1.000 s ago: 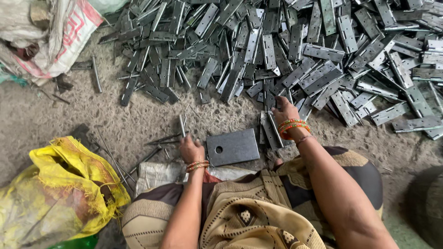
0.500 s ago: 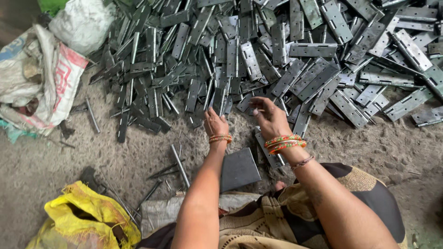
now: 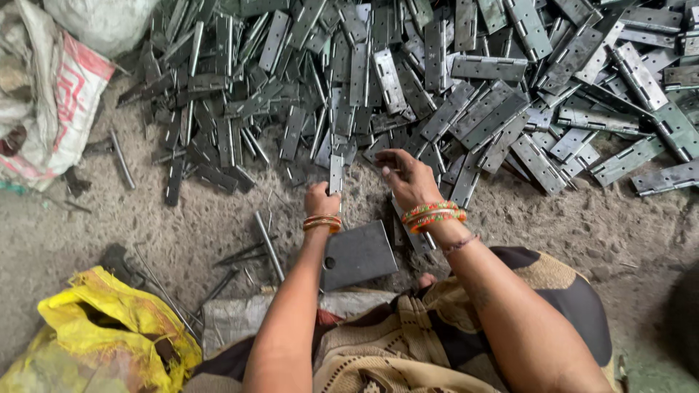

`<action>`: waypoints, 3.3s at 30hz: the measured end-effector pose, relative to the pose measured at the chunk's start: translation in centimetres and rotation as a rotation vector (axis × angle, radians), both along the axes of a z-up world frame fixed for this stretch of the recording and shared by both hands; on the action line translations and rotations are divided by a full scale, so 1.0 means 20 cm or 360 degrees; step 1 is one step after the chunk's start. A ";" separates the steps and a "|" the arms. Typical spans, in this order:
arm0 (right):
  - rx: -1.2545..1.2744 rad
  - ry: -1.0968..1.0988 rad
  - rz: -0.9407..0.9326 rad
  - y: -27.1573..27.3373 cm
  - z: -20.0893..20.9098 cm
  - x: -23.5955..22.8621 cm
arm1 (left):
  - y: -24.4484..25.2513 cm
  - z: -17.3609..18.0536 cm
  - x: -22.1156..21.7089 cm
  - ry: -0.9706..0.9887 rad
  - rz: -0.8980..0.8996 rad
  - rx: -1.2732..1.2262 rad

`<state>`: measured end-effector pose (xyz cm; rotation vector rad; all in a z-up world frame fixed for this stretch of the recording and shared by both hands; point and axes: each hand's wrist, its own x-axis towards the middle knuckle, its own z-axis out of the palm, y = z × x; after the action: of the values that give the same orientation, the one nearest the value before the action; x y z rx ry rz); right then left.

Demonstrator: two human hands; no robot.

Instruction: The person sits on the floor and assembles metal hinges by placing them on a metal block, inserting a cylindrical pin, and striking it with a metal rod to secure the parts. The person repeatedly picks up hinge components, aligns them, and drives the pin through before discarding the assembled hinge onto a nearby pile.

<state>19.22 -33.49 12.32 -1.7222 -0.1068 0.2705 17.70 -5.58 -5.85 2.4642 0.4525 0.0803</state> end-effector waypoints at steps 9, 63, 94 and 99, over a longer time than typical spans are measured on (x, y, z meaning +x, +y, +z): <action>-0.0071 -0.0066 0.0229 0.03 -0.16 -0.04 | -0.02 0.32 -0.46 -0.0315 0.0525 -0.0998; 0.0562 0.0689 0.0187 0.22 -0.51 -0.50 | -0.39 0.34 -0.99 -0.0517 -0.0059 -0.0807; 0.0684 0.0917 0.0493 0.66 -0.04 -0.70 | -0.16 0.20 -0.84 -0.0501 0.0451 -0.1833; 0.0754 0.0996 0.0346 0.31 -0.05 -0.63 | -0.18 0.18 -0.86 -0.0906 0.0671 -0.2031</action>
<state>6.56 -27.25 11.24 -1.0969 0.0978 0.8604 0.44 -9.08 -2.20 1.0090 0.5207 0.4814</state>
